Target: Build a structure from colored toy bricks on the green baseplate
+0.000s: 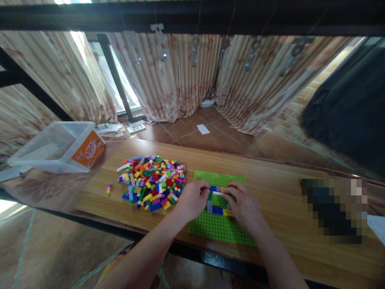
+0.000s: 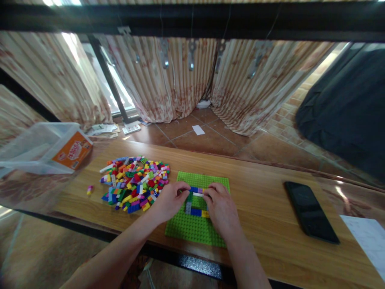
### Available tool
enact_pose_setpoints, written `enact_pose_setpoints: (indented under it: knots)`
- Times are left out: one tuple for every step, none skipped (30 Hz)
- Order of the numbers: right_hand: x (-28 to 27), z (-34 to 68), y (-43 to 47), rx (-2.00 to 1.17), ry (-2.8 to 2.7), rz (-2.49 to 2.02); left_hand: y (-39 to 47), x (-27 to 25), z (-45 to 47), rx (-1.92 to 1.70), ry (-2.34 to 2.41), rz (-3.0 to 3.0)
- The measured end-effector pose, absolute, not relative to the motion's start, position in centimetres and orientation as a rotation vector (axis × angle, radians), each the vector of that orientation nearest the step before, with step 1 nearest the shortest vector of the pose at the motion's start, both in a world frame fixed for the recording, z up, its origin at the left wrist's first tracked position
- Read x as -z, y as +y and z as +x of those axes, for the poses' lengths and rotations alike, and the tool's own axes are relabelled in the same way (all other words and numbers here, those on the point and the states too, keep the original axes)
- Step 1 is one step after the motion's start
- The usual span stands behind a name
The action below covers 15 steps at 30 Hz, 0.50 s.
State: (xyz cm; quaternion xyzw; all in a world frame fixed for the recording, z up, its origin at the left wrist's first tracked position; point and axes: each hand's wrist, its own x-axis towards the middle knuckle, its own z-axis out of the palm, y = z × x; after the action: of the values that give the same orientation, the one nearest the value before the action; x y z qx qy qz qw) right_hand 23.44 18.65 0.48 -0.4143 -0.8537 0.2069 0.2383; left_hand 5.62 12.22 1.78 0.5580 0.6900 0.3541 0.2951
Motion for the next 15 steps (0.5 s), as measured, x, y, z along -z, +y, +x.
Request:
enact_pose_setpoints:
  knots:
    - [-0.45, 23.41, 18.60, -0.571, -2.330, -1.148, 12.21, -1.82, 5.66, -0.936, 1.842, 1.485]
    - [-0.43, 23.38, 18.55, -0.576, -2.321, -1.163, 12.20, -1.86, 5.70, -0.930, 1.849, 1.486]
    - [-0.42, 23.33, 18.51, -0.582, -2.308, -1.182, 12.18, -1.91, 5.75, -0.924, 1.856, 1.489]
    - [-0.42, 23.28, 18.48, -0.589, -2.296, -1.201, 12.17, -1.95, 5.81, -0.915, 1.863, 1.495]
    - [-0.44, 23.21, 18.47, -0.599, -2.282, -1.222, 12.15, -1.98, 5.87, -0.906, 1.870, 1.504]
    - [-0.47, 23.14, 18.47, -0.613, -2.267, -1.243, 12.14, -2.00, 5.92, -0.898, 1.876, 1.516]
    - [-0.50, 23.08, 18.48, -0.630, -2.248, -1.264, 12.12, -2.01, 5.96, -0.891, 1.882, 1.532]
    - [-0.55, 23.01, 18.51, -0.648, -2.225, -1.286, 12.10, -2.01, 6.00, -0.886, 1.887, 1.552]
    - [-0.59, 22.97, 18.54, -0.668, -2.200, -1.305, 12.07, -2.00, 6.04, -0.884, 1.890, 1.576]
    - [-0.64, 22.94, 18.58, -0.690, -2.172, -1.321, 12.04, -1.99, 6.07, -0.886, 1.890, 1.601]
    - [-0.69, 22.94, 18.61, -0.715, -2.143, -1.330, 12.00, -1.99, 6.11, -0.893, 1.887, 1.627]
    - [-0.74, 22.96, 18.64, -0.743, -2.116, -1.333, 11.95, -2.00, 6.15, -0.902, 1.883, 1.653]
    - [-0.78, 23.01, 18.67, -0.770, -2.091, -1.335, 11.90, -2.01, 6.19, -0.907, 1.880, 1.678]
    - [-0.82, 23.08, 18.70, -0.794, -2.067, -1.338, 11.84, -2.05, 6.24, -0.904, 1.878, 1.699]
    - [-0.86, 23.15, 18.72, -0.811, -2.047, -1.341, 11.78, -2.09, 6.29, -0.895, 1.880, 1.717]
